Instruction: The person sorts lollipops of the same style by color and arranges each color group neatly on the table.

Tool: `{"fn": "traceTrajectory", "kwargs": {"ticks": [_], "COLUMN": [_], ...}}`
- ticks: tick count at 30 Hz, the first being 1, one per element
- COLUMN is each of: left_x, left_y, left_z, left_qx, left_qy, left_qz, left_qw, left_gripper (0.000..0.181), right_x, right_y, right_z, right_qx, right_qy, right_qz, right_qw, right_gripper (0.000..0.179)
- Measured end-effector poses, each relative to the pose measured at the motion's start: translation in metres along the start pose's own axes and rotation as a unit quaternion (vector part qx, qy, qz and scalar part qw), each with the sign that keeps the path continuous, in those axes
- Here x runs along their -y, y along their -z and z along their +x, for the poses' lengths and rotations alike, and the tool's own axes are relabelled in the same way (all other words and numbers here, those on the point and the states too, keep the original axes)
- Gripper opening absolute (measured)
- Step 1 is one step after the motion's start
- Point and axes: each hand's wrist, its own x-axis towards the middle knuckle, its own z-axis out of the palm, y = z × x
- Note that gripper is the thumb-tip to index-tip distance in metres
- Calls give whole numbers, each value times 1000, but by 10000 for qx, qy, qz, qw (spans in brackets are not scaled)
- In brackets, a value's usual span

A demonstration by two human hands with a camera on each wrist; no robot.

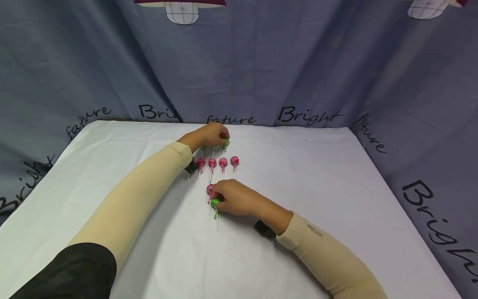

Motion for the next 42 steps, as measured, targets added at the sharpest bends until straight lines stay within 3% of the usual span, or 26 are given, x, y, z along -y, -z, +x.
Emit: {"fn": "traceTrajectory", "kwargs": {"ticks": [7,12,19,24,29,37,42], "left_x": [6,0,-7,-12,-21,-32,-36], "left_y": [-1,-3,2,3,1,-4,-14], "left_z": [-1,-1,-19,-42,-74,-129,-148], "left_qx": [-117,-141,-348,-680,-740,-758,-429], "left_qy": [112,182,-34,-543,-943,-893,-835], "left_qz": [-15,-187,-178,-192,-354,-640,-859], "left_qw": [9999,9996,9992,9960,9922,9911,9919], "left_gripper": [24,27,30,28,23,23,24], "right_x": [3,1,1,2,2,3,4], "right_y": [0,0,-1,0,1,0,2], "right_z": [2,-2,-1,-2,-3,-2,-3], "right_qx": [-20,-14,-39,-48,-45,-96,-97], "right_qy": [12,-44,56,18,-48,36,19], "right_qz": [-52,-73,-26,-22,-76,-48,-95], "right_qw": [10000,10000,10000,10000,9999,9999,9999], "right_gripper": [9,9,9,9,9,8,9]}}
